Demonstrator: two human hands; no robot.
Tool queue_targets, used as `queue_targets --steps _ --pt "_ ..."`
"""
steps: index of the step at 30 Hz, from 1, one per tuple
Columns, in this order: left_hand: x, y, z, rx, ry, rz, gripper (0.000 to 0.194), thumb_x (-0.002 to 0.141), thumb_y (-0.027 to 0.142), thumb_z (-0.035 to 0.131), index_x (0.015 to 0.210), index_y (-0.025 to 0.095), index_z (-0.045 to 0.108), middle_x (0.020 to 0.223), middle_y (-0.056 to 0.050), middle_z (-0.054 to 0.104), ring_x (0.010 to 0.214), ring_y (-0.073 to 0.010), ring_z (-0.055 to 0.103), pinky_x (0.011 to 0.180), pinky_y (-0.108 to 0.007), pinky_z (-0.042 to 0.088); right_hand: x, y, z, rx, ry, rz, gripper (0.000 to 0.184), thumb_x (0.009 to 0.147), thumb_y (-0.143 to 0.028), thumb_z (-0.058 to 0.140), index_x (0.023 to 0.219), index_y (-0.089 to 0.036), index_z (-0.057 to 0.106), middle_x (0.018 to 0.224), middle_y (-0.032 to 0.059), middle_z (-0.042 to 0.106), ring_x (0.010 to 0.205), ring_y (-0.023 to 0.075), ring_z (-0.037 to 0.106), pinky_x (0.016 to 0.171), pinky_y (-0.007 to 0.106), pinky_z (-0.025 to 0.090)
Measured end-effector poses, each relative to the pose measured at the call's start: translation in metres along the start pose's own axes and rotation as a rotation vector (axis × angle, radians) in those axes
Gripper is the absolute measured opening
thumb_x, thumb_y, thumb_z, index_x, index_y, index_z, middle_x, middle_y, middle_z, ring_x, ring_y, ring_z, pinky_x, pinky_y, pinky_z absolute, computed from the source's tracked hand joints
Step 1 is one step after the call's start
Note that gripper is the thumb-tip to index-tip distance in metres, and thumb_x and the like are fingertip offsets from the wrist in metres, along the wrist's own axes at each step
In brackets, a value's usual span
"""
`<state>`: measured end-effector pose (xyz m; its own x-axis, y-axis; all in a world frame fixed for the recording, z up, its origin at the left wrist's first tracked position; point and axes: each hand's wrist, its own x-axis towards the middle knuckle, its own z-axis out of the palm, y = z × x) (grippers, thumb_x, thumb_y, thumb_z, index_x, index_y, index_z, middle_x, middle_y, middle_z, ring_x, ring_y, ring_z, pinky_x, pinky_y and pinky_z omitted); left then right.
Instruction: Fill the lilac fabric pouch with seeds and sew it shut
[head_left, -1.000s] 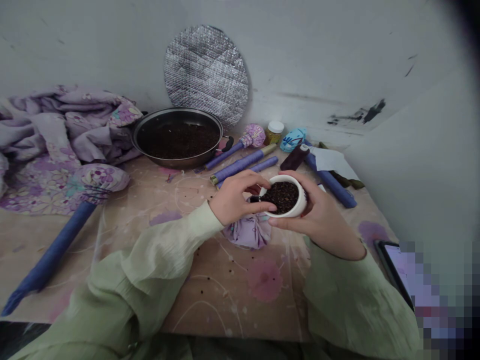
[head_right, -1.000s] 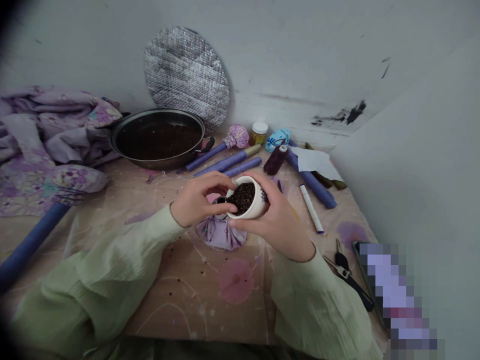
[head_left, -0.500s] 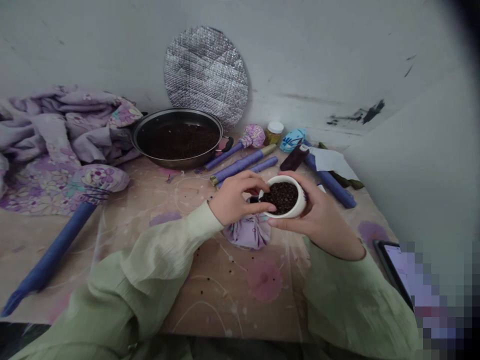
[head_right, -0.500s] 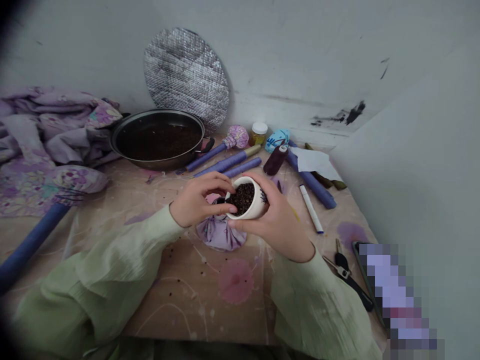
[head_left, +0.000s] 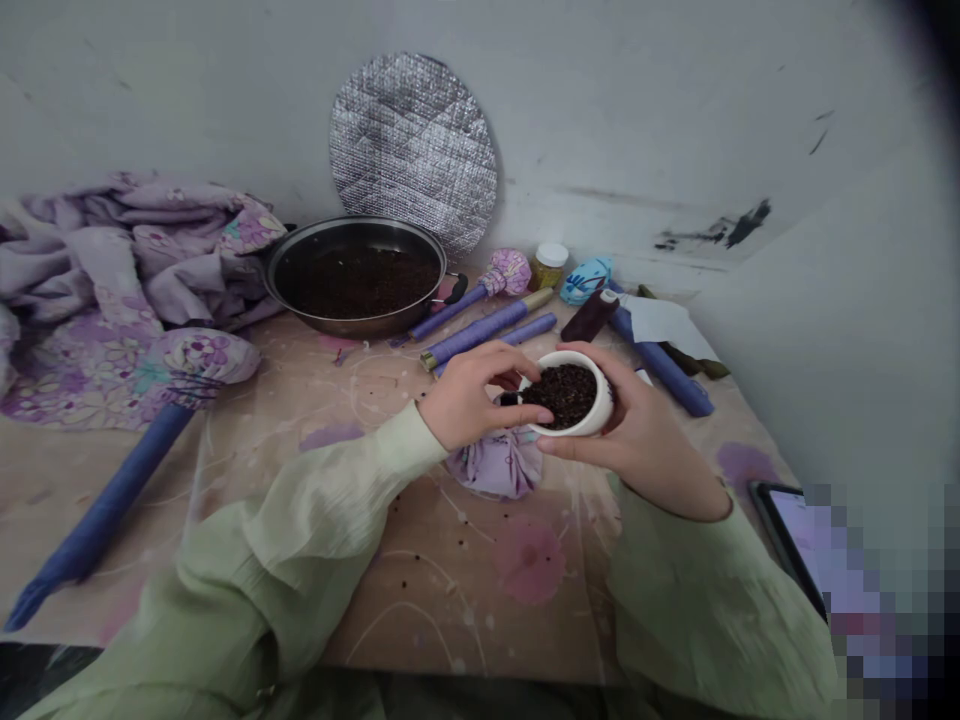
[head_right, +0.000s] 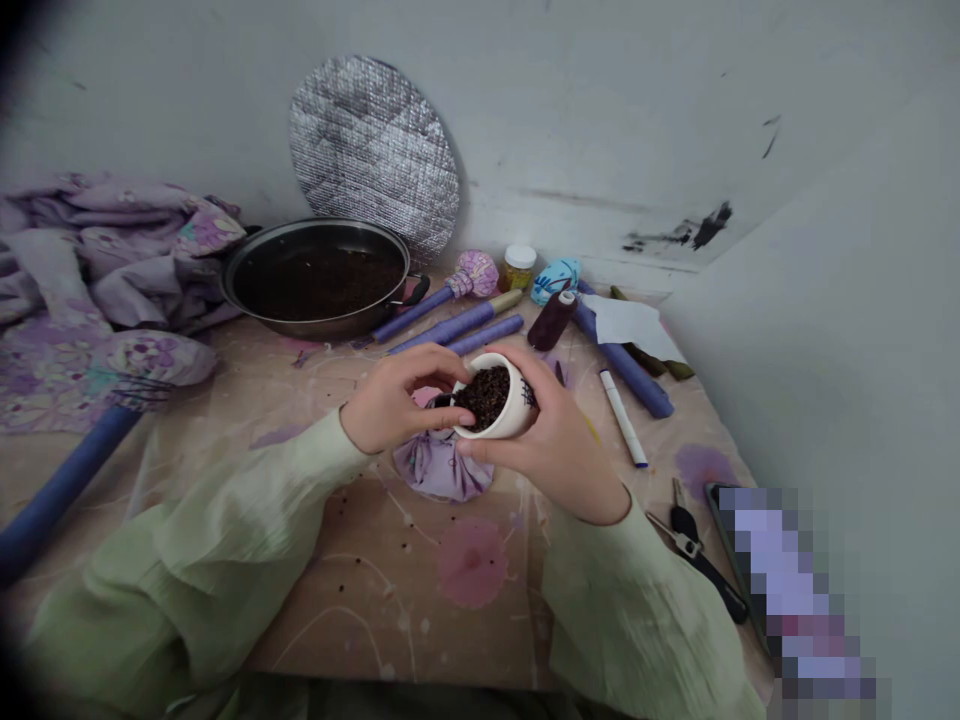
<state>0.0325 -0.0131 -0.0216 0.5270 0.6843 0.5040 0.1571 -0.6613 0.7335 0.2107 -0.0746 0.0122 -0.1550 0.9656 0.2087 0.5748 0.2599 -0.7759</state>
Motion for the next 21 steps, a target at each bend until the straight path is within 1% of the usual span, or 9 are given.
queue_targets --steps 2,6,9,11,14,16,20,21 --pt "0.0002 0.0001 -0.0002 0.013 -0.002 -0.002 0.032 0.067 0.035 0.074 0.089 0.014 0.065 0.093 -0.007 0.063 0.077 -0.0115 0.060 0.073 -0.024 0.054 -0.0002 0.0010 0.0001 0.004 -0.002 0.010 0.070 0.057 -0.041 0.077 0.118 -0.022 0.049 0.113 0.0071 0.058 0.100 0.0237 0.058 0.085 0.037 0.048" --pt "0.0003 0.0004 -0.0003 0.021 -0.002 0.002 0.027 0.067 0.035 0.074 0.080 0.014 0.064 0.089 -0.007 0.063 0.082 -0.0132 0.060 0.074 -0.024 0.053 -0.0007 0.0023 0.0002 0.012 -0.005 0.020 0.072 0.056 -0.041 0.078 0.119 -0.022 0.048 0.115 0.0079 0.058 0.102 0.0244 0.057 0.086 0.038 0.047" --pt "0.0000 0.0001 0.0002 -0.006 0.001 -0.004 0.031 0.067 0.034 0.074 0.087 0.013 0.064 0.090 -0.007 0.063 0.075 -0.0111 0.060 0.072 -0.024 0.054 -0.0007 0.0018 0.0000 0.013 -0.001 0.010 0.070 0.057 -0.041 0.077 0.118 -0.022 0.049 0.114 0.0077 0.058 0.102 0.0242 0.057 0.087 0.038 0.047" --pt "0.0000 -0.0003 0.0005 -0.007 0.002 0.001 0.034 0.066 0.034 0.075 0.090 0.013 0.064 0.092 -0.008 0.063 0.075 -0.0106 0.060 0.072 -0.024 0.054 -0.0007 0.0013 -0.0001 0.012 0.001 0.006 0.070 0.057 -0.040 0.077 0.118 -0.022 0.049 0.114 0.0076 0.058 0.101 0.0242 0.058 0.087 0.038 0.047" --pt "-0.0001 0.0000 0.0006 0.007 0.004 0.011 0.028 0.067 0.033 0.074 0.081 0.013 0.063 0.089 -0.007 0.063 0.079 -0.0118 0.060 0.072 -0.023 0.053 -0.0006 0.0011 0.0001 0.011 0.000 0.009 0.070 0.057 -0.041 0.077 0.118 -0.022 0.048 0.114 0.0077 0.058 0.101 0.0247 0.058 0.087 0.039 0.047" --pt "-0.0002 0.0008 0.0004 -0.001 0.006 0.001 0.027 0.066 0.033 0.075 0.079 0.012 0.061 0.085 -0.005 0.062 0.077 -0.0114 0.060 0.072 -0.023 0.054 -0.0007 0.0012 0.0002 0.013 0.001 0.013 0.071 0.057 -0.041 0.078 0.118 -0.022 0.048 0.114 0.0077 0.058 0.102 0.0249 0.058 0.087 0.040 0.048" --pt "-0.0004 0.0020 0.0002 -0.035 0.003 -0.025 0.035 0.067 0.032 0.075 0.093 0.013 0.061 0.090 -0.006 0.062 0.073 -0.0098 0.060 0.072 -0.024 0.055 -0.0010 0.0005 0.0003 0.024 0.004 0.015 0.069 0.057 -0.040 0.078 0.118 -0.023 0.049 0.113 0.0073 0.058 0.102 0.0246 0.058 0.087 0.039 0.048" --pt "-0.0003 0.0020 0.0001 -0.030 0.001 -0.022 0.035 0.067 0.033 0.074 0.094 0.013 0.061 0.091 -0.006 0.062 0.074 -0.0101 0.060 0.072 -0.024 0.055 -0.0011 0.0002 0.0004 0.028 0.004 0.014 0.069 0.057 -0.041 0.077 0.118 -0.023 0.049 0.113 0.0073 0.058 0.101 0.0246 0.058 0.086 0.040 0.048"
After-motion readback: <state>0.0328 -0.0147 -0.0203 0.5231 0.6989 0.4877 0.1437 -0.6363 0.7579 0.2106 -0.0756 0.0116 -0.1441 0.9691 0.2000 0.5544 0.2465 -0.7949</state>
